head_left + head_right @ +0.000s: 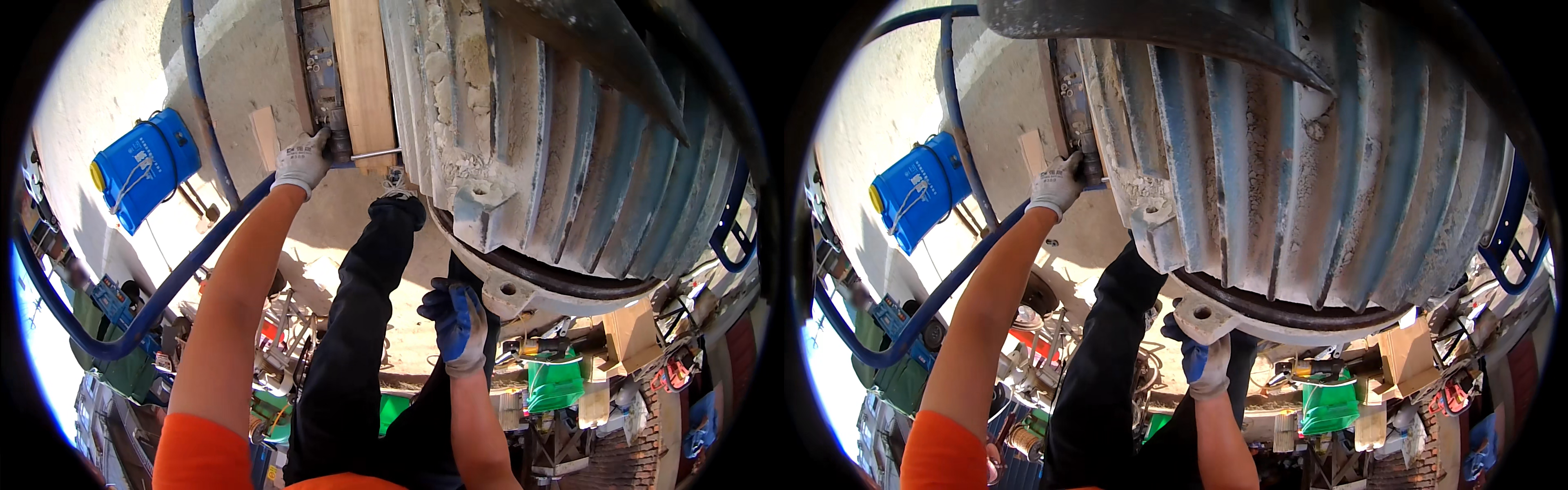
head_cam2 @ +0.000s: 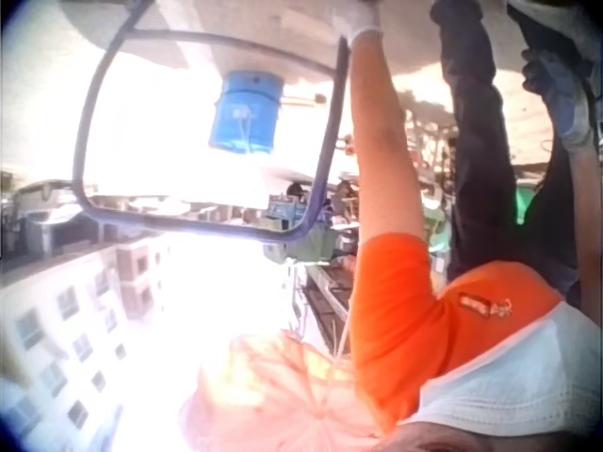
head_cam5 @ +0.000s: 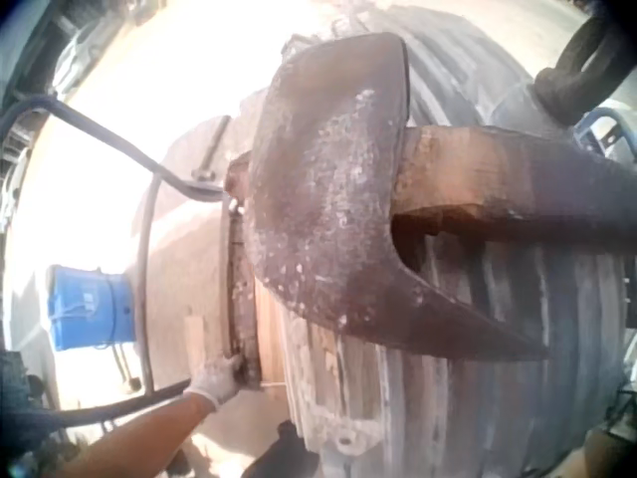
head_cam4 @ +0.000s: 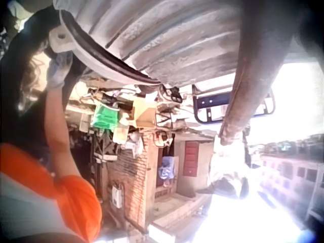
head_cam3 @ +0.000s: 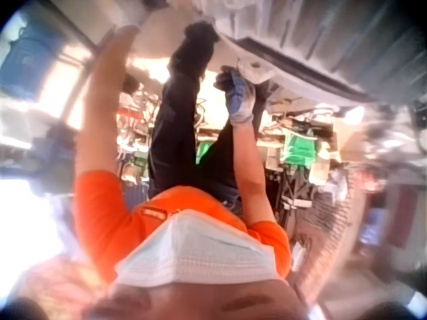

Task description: The person works on a large electric motor mounted on a blue hand truck, using a hammer and a metal rod to strike the shaft and housing. They repeatedly adjust the motor's position, remove and reinsert the metal rod, and use a wrench to tighten bolts on the motor casing.

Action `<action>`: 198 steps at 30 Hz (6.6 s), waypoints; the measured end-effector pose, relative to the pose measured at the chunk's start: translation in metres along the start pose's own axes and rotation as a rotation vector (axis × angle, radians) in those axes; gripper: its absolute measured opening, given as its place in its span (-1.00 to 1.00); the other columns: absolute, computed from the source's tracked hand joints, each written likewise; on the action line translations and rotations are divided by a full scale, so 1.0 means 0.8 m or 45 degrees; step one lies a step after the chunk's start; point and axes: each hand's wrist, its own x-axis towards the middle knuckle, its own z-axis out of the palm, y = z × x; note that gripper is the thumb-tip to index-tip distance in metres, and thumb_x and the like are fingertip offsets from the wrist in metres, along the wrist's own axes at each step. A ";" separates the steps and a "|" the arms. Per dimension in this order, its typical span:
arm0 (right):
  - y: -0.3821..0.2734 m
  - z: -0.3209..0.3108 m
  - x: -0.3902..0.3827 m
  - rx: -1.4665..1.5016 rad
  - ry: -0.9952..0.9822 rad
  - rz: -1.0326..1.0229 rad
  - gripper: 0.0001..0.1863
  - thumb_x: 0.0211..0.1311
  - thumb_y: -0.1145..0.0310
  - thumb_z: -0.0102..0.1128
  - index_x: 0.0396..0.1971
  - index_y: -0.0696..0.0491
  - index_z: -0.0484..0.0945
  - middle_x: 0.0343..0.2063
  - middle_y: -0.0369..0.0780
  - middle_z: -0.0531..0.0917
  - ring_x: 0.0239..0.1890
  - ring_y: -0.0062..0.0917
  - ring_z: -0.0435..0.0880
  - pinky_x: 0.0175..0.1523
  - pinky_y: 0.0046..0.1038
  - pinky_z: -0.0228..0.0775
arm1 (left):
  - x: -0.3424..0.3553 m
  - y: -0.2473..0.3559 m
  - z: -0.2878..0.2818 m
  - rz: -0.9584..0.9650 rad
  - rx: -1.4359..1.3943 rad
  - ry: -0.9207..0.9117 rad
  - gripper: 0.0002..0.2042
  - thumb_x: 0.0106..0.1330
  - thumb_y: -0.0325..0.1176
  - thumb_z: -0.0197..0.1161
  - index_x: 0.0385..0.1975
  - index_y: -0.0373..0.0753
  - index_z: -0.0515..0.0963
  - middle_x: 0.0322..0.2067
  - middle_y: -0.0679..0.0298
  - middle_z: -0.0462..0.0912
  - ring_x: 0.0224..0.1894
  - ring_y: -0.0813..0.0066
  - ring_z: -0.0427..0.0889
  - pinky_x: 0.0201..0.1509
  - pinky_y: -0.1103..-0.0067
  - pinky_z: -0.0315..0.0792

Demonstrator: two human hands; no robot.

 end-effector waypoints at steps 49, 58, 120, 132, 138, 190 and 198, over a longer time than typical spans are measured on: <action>-0.101 0.127 -0.065 -0.336 -0.685 0.163 -0.82 0.31 0.45 0.00 -0.16 0.20 0.47 -0.37 -0.24 0.59 -0.39 -0.64 0.55 -0.25 -0.57 0.44 | -0.267 0.009 -0.152 0.099 -2.484 -0.579 -0.72 0.31 -0.47 0.15 -0.02 -0.44 0.46 -0.15 0.13 0.60 -0.12 0.43 0.60 0.04 0.54 0.49; -0.065 -0.012 -0.150 0.405 -0.057 -0.118 -0.77 0.34 0.47 -0.05 -0.11 0.29 0.46 -0.29 -0.15 0.61 -0.36 -0.59 0.59 -0.21 -0.54 0.48 | -0.280 0.046 -0.204 0.313 -1.686 -0.523 -0.60 0.42 -0.19 0.02 0.08 -0.39 0.40 -0.16 0.18 0.59 -0.17 0.48 0.62 -0.01 0.54 0.53; 0.816 -0.002 -0.019 1.502 0.916 -0.051 -0.79 0.10 0.38 0.24 -0.31 0.18 0.55 -0.42 -0.18 0.64 -0.47 -0.50 0.63 -0.38 -0.51 0.46 | -0.343 0.021 0.582 0.536 0.636 -1.395 -0.68 0.19 -0.27 0.35 -0.16 -0.36 0.56 -0.38 0.28 0.66 -0.44 0.55 0.62 -0.36 0.57 0.56; 0.793 -0.002 -0.073 1.461 1.016 -0.202 -0.81 0.14 0.24 0.17 -0.42 0.06 0.52 -0.68 -0.27 0.53 -0.69 -0.43 0.52 -0.50 -0.34 0.39 | -0.360 0.020 0.579 0.374 0.555 -1.572 -0.73 0.18 -0.34 0.35 -0.20 -0.37 0.57 -0.43 0.24 0.65 -0.49 0.51 0.64 -0.43 0.60 0.55; 0.789 -0.002 -0.086 0.269 1.355 0.145 -0.77 0.04 0.24 0.20 -0.56 0.08 0.45 -0.61 -0.15 0.55 -0.51 -0.24 0.56 -0.33 -0.29 0.37 | -0.374 -0.002 0.602 0.171 0.624 -1.276 -0.78 0.14 -0.43 0.37 -0.29 -0.41 0.56 -0.51 0.19 0.63 -0.57 0.47 0.61 -0.53 0.59 0.52; 0.171 -0.062 -0.097 0.611 0.694 -0.793 -0.78 0.29 0.50 0.06 -0.08 0.18 0.51 -0.34 -0.26 0.63 -0.34 -0.69 0.55 -0.24 -0.62 0.41 | -0.329 0.236 -0.179 1.611 -0.283 -0.053 -0.64 0.32 -0.43 0.11 0.11 -0.36 0.37 0.02 0.13 0.47 0.06 0.45 0.47 0.14 0.57 0.36; -0.064 -0.052 0.017 0.093 0.734 -0.555 -0.73 0.19 0.26 0.10 -0.25 0.15 0.57 -0.50 -0.06 0.64 -0.29 -0.22 0.65 -0.17 -0.29 0.45 | -0.181 0.353 -0.353 2.021 0.246 0.688 -0.71 0.40 -0.32 0.02 0.01 -0.32 0.46 0.02 0.08 0.49 0.08 0.23 0.45 0.20 0.44 0.28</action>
